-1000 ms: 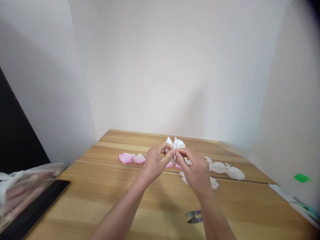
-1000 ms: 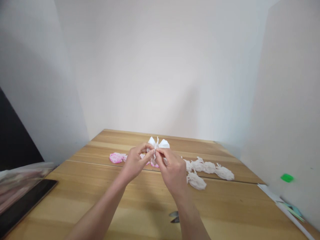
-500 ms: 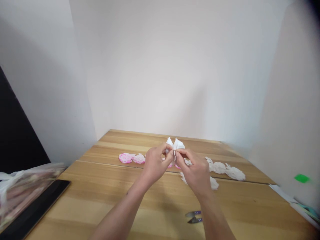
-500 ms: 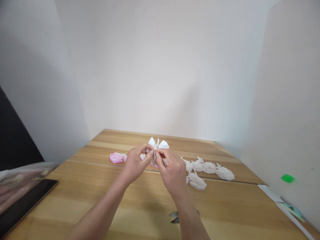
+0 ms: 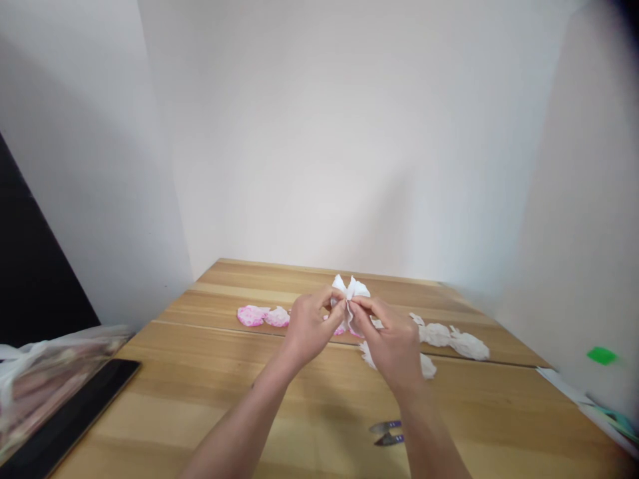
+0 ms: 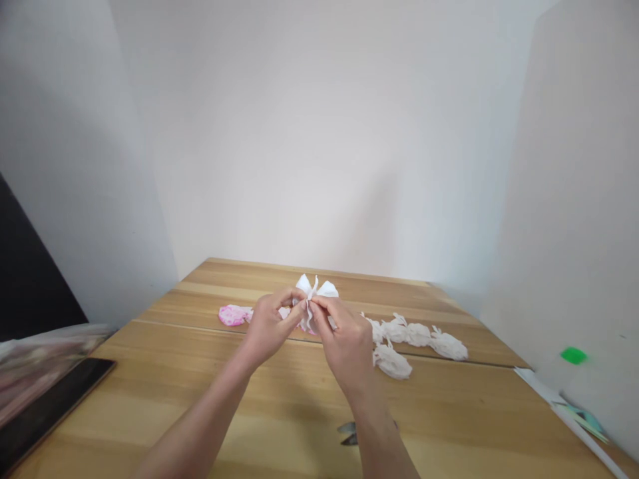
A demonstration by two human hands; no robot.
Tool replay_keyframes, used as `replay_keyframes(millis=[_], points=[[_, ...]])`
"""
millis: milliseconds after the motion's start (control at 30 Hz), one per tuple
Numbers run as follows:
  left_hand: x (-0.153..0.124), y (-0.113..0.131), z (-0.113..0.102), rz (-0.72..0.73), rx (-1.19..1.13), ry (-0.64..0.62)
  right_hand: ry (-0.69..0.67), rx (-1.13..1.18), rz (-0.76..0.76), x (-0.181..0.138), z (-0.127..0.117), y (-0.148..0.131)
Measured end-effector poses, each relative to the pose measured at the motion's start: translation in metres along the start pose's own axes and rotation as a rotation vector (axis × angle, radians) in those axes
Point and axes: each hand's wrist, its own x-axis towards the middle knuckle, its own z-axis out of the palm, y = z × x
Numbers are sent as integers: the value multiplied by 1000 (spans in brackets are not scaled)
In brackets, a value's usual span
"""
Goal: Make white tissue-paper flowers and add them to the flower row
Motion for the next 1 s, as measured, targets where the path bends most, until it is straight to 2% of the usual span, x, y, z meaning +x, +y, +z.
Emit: replay_keyframes(millis=[167, 633, 1000], points=[[-1, 1, 1, 9, 44, 5, 18, -48, -30, -1, 0, -1], [-1, 2, 1, 8, 1, 21, -10, -3, 50, -1, -1, -3], [0, 3, 0, 16, -20, 35, 11, -19, 52, 1, 0, -6]])
